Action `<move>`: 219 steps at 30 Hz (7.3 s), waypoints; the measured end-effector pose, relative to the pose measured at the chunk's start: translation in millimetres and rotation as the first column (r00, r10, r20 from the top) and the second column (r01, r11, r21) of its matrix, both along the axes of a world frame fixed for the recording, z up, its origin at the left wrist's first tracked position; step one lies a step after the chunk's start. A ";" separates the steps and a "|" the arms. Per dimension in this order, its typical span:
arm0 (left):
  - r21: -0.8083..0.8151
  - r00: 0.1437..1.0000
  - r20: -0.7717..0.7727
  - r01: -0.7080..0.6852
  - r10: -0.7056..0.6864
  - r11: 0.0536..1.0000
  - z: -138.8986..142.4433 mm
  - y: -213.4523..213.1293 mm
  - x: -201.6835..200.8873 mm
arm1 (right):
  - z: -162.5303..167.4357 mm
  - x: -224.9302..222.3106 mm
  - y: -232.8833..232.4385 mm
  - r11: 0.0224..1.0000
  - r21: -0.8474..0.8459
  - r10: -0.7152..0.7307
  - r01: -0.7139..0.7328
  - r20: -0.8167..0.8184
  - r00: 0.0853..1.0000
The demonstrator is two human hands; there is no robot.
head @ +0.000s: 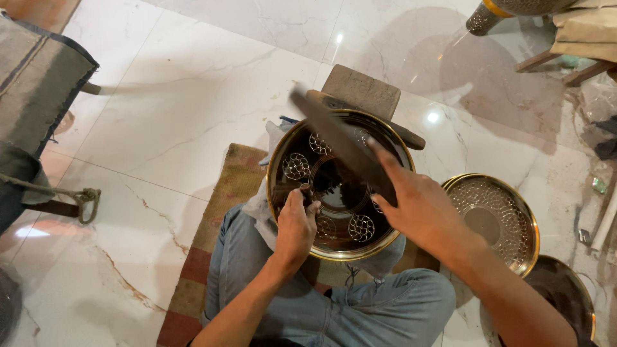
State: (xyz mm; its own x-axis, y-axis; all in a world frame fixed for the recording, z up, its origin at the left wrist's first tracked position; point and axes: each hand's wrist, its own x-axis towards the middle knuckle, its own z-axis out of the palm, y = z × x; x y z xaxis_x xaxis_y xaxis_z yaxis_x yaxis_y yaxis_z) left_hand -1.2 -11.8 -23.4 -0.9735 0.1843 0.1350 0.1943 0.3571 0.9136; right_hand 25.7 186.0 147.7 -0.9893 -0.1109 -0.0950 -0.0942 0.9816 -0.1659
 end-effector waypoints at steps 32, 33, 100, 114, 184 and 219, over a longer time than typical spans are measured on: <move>-0.155 0.399 0.049 0.909 -0.916 0.388 -7.7 11.9 -81.9 | -169.8 170.2 19.0 0.345 -0.617 -0.814 0.707 0.179 0.553; -0.161 0.394 0.054 0.910 -0.917 0.382 -7.4 13.1 -82.7 | -173.4 171.6 19.4 0.548 -0.398 -0.754 0.736 0.146 0.640; -0.018 0.994 0.078 -0.074 0.076 0.997 -5.4 -2.7 14.0 | 15.2 -18.7 -35.2 0.884 0.424 0.070 -0.197 0.296 0.953; -0.032 0.846 0.077 0.531 -0.527 0.847 -1.0 -5.3 -34.7 | -41.0 40.5 29.7 0.967 0.092 -0.252 0.236 0.242 0.937; -0.090 0.999 -0.023 0.043 -0.046 0.995 -2.2 -16.0 3.9 | 23.7 -9.8 -31.5 0.962 0.273 -0.085 0.001 0.297 0.951; 0.181 0.993 0.017 -0.118 0.117 0.976 0.8 -41.5 15.9 | -73.9 88.0 16.8 0.805 -0.236 -0.590 0.544 -0.216 0.778</move>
